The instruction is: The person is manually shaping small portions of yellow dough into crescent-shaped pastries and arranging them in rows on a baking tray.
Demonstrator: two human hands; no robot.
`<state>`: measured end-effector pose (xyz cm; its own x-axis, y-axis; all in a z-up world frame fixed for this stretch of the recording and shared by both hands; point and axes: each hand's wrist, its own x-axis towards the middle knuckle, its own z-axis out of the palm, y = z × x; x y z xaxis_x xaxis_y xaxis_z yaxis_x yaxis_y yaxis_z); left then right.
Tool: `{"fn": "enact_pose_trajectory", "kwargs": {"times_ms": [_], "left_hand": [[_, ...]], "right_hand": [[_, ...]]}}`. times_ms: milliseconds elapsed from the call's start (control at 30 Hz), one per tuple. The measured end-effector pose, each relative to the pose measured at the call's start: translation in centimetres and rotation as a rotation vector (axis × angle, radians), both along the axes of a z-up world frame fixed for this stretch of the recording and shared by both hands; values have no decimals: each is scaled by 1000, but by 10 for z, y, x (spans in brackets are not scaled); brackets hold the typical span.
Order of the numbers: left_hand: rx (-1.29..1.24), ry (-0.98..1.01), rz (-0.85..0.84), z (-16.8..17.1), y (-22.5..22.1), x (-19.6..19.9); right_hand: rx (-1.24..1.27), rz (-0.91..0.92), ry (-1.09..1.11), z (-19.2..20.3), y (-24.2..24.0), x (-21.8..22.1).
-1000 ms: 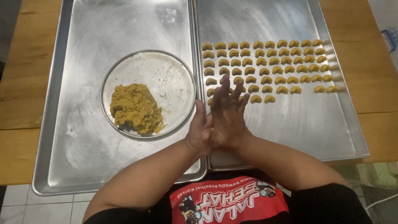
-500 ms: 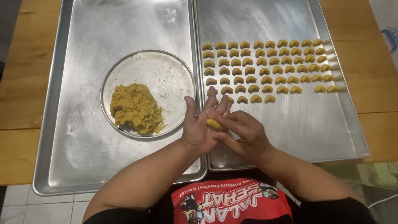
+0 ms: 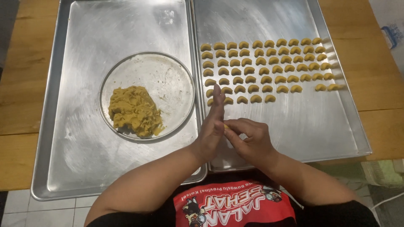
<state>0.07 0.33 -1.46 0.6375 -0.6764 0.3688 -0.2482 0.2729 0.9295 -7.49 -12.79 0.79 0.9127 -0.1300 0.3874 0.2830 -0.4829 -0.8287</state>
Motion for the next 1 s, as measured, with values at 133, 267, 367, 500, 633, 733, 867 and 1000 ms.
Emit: {"fn": "enact_pose_trajectory", "kwargs": {"times_ms": [133, 267, 367, 500, 633, 733, 867, 1000], "left_hand": [[14, 36, 94, -8, -6, -16], [48, 74, 106, -4, -9, -23], [54, 154, 31, 3, -11, -23], [111, 290, -74, 0, -23, -23], [134, 369, -126, 5, -53, -33], [224, 452, -177, 2, -87, -44], [277, 522, -218, -20, -135, -55], [368, 422, -190, -37, -158, -49]], "right_hand": [[29, -33, 32, 3, 3, -3], [122, -68, 133, 2, -1, -4], [163, -108, 211, 5, -20, -8], [251, -247, 324, -12, -77, -17], [108, -388, 312, -8, -162, -15], [-73, -483, 288, -22, -231, -14], [-323, -614, 428, -50, -290, -7], [-407, -666, 460, -68, -299, 0]]}}
